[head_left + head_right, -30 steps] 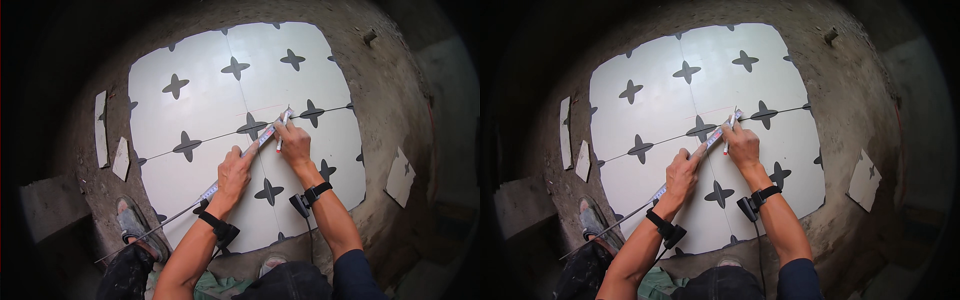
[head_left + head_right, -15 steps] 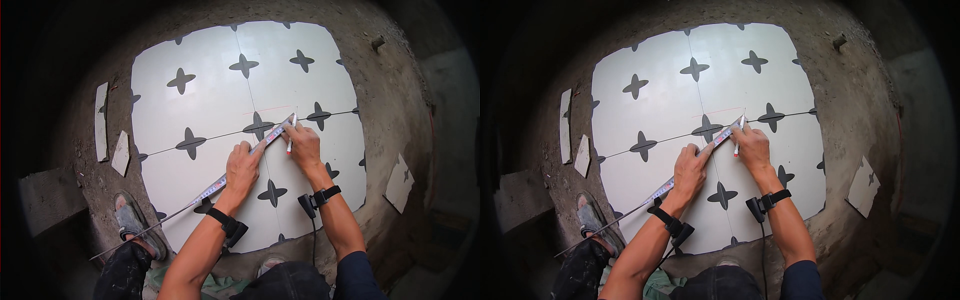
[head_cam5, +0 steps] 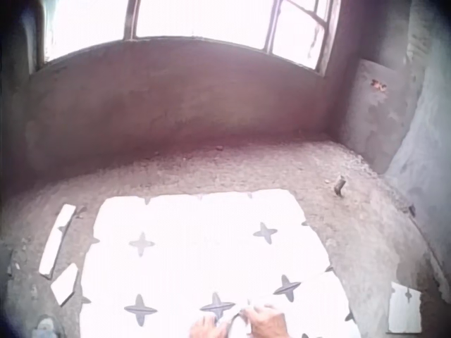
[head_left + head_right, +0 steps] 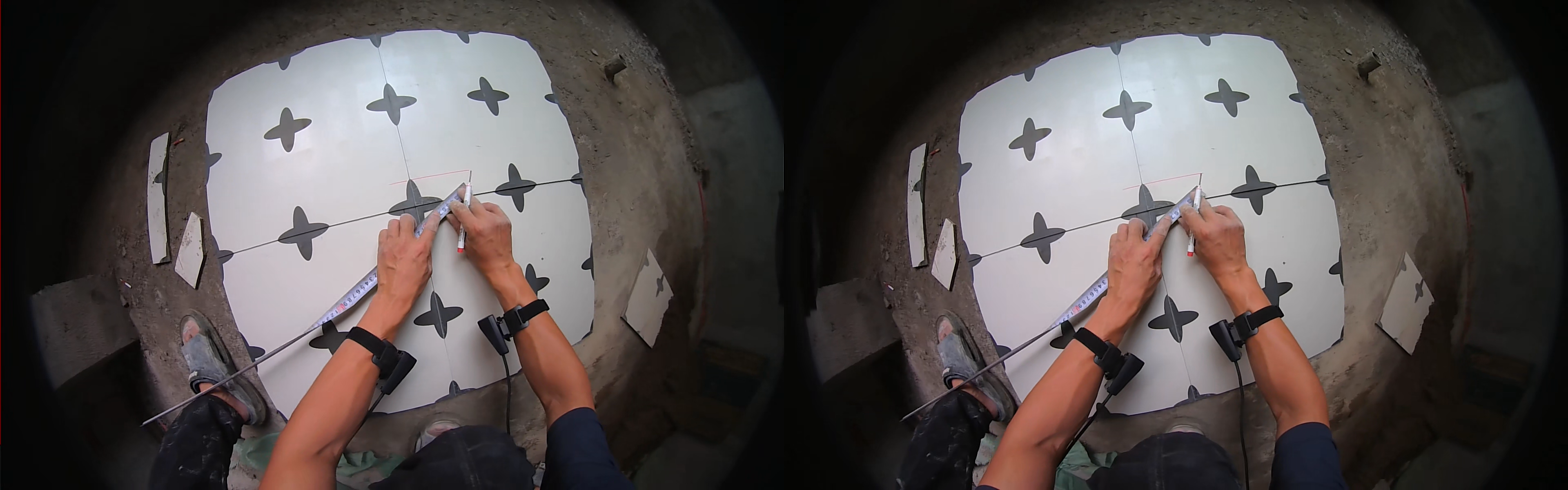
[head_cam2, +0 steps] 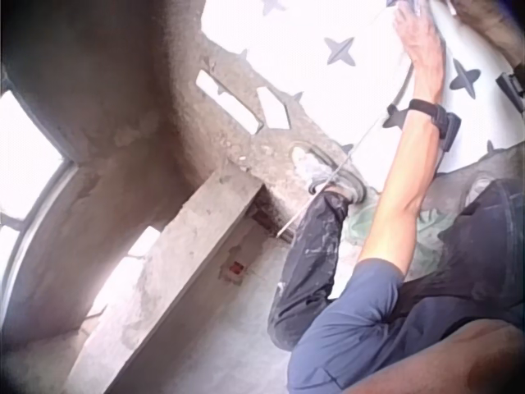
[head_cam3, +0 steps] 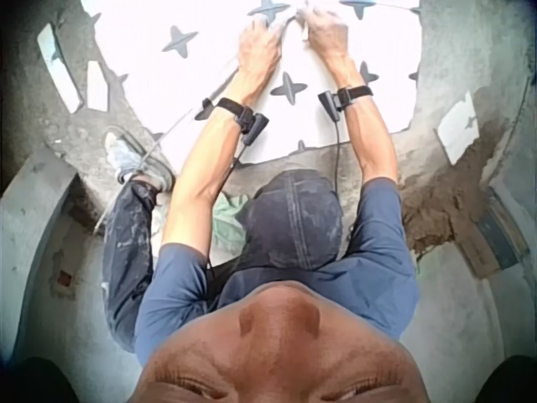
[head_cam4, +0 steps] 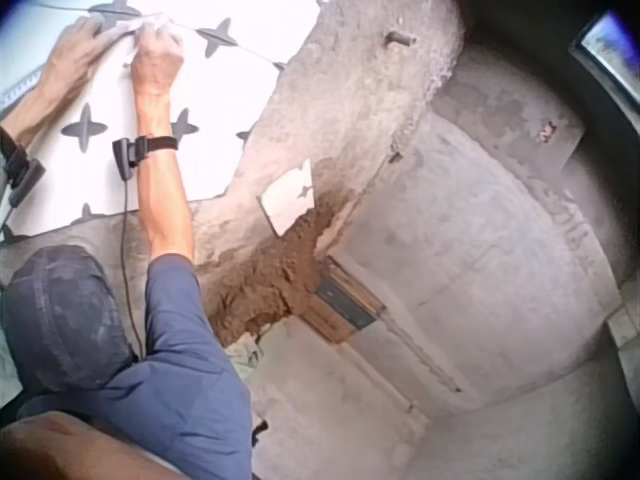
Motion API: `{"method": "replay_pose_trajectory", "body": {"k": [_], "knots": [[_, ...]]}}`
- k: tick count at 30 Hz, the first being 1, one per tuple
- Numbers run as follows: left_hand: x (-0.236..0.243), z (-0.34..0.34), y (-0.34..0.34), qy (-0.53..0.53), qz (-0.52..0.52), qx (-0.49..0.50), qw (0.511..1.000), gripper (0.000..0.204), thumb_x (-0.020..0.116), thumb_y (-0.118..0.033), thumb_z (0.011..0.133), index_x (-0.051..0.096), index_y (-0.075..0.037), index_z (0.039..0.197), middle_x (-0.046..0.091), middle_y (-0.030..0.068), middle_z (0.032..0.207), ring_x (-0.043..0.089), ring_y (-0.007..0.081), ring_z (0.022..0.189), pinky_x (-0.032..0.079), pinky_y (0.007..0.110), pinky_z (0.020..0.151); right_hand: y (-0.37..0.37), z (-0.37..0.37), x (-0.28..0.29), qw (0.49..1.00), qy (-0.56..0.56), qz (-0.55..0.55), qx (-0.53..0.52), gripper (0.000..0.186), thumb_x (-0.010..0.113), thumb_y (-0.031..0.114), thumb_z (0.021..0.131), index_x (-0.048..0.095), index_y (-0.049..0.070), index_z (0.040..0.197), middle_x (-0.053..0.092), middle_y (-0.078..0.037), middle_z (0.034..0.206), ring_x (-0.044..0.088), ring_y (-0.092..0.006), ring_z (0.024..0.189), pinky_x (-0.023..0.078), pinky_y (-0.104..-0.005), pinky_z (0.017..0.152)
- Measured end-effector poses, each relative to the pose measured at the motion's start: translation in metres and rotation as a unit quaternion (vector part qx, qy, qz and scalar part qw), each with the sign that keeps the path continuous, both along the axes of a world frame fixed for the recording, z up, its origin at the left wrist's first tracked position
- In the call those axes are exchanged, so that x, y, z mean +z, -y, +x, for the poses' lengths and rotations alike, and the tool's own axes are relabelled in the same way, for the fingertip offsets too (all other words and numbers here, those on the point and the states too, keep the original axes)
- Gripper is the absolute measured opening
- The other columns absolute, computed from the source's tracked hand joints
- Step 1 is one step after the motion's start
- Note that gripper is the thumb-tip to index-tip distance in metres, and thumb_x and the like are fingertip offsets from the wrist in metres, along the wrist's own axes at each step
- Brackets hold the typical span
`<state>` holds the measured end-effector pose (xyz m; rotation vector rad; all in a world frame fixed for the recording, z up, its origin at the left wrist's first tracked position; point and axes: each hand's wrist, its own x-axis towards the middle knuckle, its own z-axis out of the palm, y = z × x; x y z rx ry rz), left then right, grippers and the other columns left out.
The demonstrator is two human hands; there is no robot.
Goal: Use a measuring tape and a marker to measure and mark a circle on a set of tiles on the floor.
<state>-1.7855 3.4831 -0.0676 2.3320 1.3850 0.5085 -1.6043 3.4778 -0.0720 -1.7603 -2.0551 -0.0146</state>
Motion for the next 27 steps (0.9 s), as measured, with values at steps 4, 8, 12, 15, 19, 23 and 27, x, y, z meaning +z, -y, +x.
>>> {"method": "replay_pose_trajectory", "body": {"k": [4, 8, 12, 15, 19, 23, 27], "knots": [[0.0014, 0.0021, 0.0023, -0.028, -0.008, -0.02, 0.999, 0.055, 0.062, -0.006, 0.086, 0.06, -0.014, 0.139, 0.053, 0.0114, 0.092, 0.054, 0.0278, 0.085, 0.045, 0.04, 0.075, 0.0041, 0.0044, -0.0025, 1.0, 0.008, -0.005, 0.01, 0.02, 0.073, 0.018, 0.085, 0.068, 0.011, 0.102, 0.072, -0.009, 0.106, 0.069, -0.0323, 0.082, 0.057, -0.0389, 0.074], [-0.0013, 0.0019, 0.0025, -0.034, 0.008, -0.024, 0.999, 0.056, 0.062, -0.006, 0.085, 0.059, -0.014, 0.141, 0.053, 0.011, 0.091, 0.055, 0.0262, 0.082, 0.046, 0.039, 0.071, 0.0051, 0.0044, -0.0036, 1.0, -0.002, -0.002, 0.014, 0.022, 0.074, 0.019, 0.085, 0.069, 0.011, 0.105, 0.072, -0.01, 0.109, 0.069, -0.0333, 0.085, 0.057, -0.0393, 0.075], [-0.0017, -0.0016, 0.0013, -0.041, -0.001, -0.028, 0.999, 0.059, 0.062, -0.006, 0.085, 0.057, -0.016, 0.143, 0.052, 0.0108, 0.09, 0.056, 0.0256, 0.079, 0.05, 0.039, 0.068, 0.0052, 0.0026, -0.0025, 1.0, -0.001, -0.001, 0.018, 0.022, 0.073, 0.018, 0.086, 0.069, 0.011, 0.106, 0.072, -0.012, 0.112, 0.069, -0.0329, 0.085, 0.057, -0.039, 0.077], [-0.0003, -0.0022, 0.0, -0.045, -0.007, -0.031, 0.998, 0.061, 0.061, -0.006, 0.085, 0.055, -0.018, 0.145, 0.052, 0.0109, 0.09, 0.057, 0.0259, 0.079, 0.052, 0.039, 0.066, 0.0053, 0.0028, -0.0029, 1.0, 0.005, 0.008, 0.019, 0.023, 0.073, 0.018, 0.086, 0.069, 0.01, 0.107, 0.072, -0.012, 0.112, 0.069, -0.0322, 0.085, 0.057, -0.0387, 0.079], [0.0012, -0.0034, -0.0011, -0.053, -0.018, -0.031, 0.998, 0.063, 0.061, -0.006, 0.085, 0.054, -0.019, 0.146, 0.052, 0.0113, 0.09, 0.057, 0.0263, 0.079, 0.052, 0.038, 0.065, 0.0047, 0.0013, -0.0046, 1.0, 0.006, 0.015, 0.025, 0.023, 0.073, 0.017, 0.085, 0.07, 0.01, 0.107, 0.072, -0.013, 0.111, 0.069, -0.0311, 0.085, 0.056, -0.0382, 0.081], [0.0032, -0.0039, -0.002, -0.048, -0.026, -0.033, 0.998, 0.063, 0.06, -0.006, 0.086, 0.053, -0.019, 0.147, 0.052, 0.0117, 0.09, 0.057, 0.0266, 0.079, 0.053, 0.039, 0.066, 0.0048, 0.0005, -0.0048, 1.0, 0.005, 0.016, 0.023, 0.023, 0.073, 0.017, 0.085, 0.07, 0.01, 0.107, 0.072, -0.013, 0.111, 0.069, -0.0308, 0.085, 0.056, -0.0378, 0.08], [0.0037, -0.0029, -0.0026, -0.047, -0.034, -0.032, 0.998, 0.063, 0.058, -0.006, 0.087, 0.051, -0.019, 0.148, 0.053, 0.0124, 0.09, 0.057, 0.0273, 0.079, 0.053, 0.039, 0.066, 0.0057, 0.0015, -0.0077, 0.999, 0.01, 0.025, 0.02, 0.022, 0.073, 0.016, 0.085, 0.069, 0.01, 0.107, 0.072, -0.012, 0.109, 0.069, -0.0303, 0.083, 0.056, -0.0375, 0.08]]}}
